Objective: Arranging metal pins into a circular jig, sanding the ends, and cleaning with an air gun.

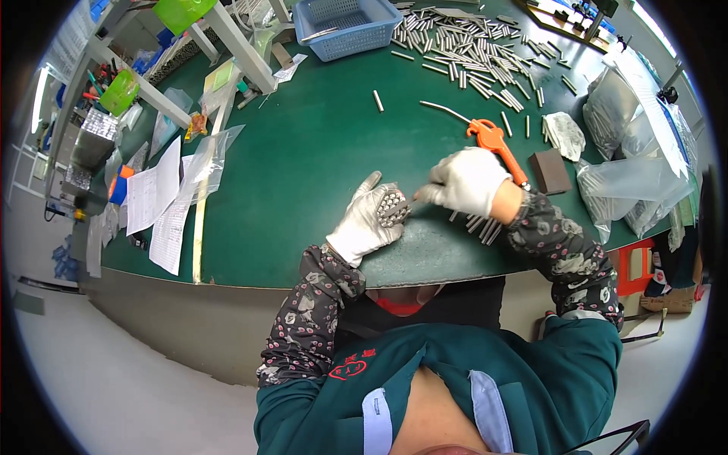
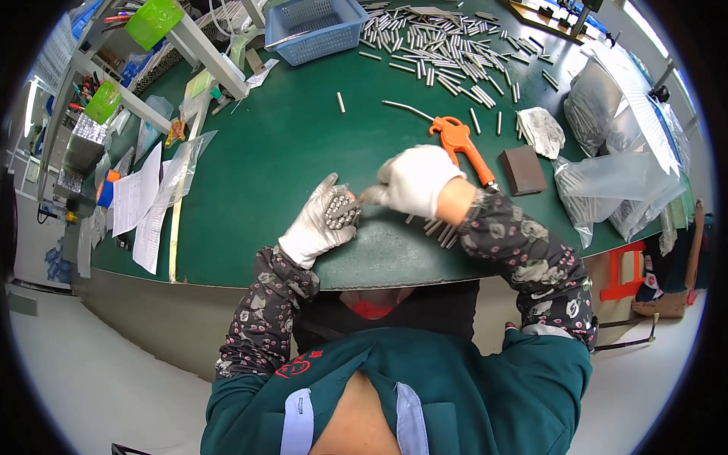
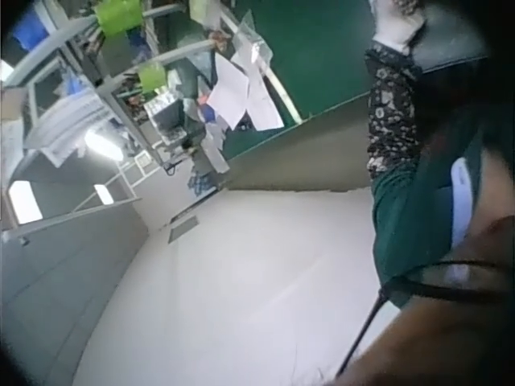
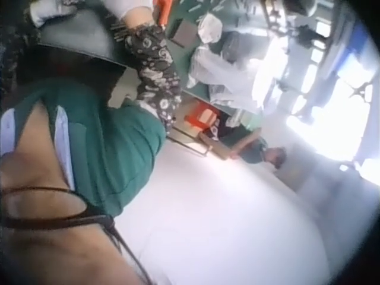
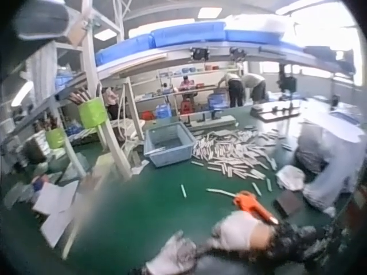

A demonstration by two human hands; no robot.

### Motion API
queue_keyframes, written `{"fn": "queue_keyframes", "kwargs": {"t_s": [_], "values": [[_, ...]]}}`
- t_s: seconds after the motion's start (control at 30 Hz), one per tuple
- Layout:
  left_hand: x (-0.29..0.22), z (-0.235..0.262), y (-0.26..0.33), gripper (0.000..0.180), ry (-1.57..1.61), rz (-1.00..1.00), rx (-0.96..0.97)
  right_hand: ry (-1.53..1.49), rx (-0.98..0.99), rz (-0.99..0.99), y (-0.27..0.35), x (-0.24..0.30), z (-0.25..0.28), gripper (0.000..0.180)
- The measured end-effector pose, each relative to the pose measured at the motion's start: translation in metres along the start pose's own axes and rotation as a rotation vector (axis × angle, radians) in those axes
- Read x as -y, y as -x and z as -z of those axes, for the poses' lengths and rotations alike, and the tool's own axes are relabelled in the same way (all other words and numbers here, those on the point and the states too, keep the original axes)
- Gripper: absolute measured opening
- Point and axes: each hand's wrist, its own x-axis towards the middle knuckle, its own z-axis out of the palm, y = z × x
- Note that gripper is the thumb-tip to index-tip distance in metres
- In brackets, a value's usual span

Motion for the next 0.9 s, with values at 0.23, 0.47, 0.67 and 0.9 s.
{"fn": "queue_keyframes", "kwargs": {"t_s": [0.23,0.47,0.67,0.9], "values": [[-0.004,0.002,-0.002,0.031,-0.076,-0.032,0.024,-0.356,-0.143,-0.302,0.049,0.022,-0.015,0.031],[-0.004,0.001,-0.004,0.033,-0.034,-0.013,0.031,-0.463,-0.227,-0.266,0.051,0.042,-0.036,0.021],[-0.003,0.003,-0.003,0.039,-0.126,-0.083,0.047,-0.439,-0.176,-0.283,0.042,0.041,-0.045,0.022],[0.004,-0.001,-0.003,0.041,-0.043,-0.072,-0.015,-0.479,-0.195,-0.327,0.031,0.052,-0.047,0.022]]}}
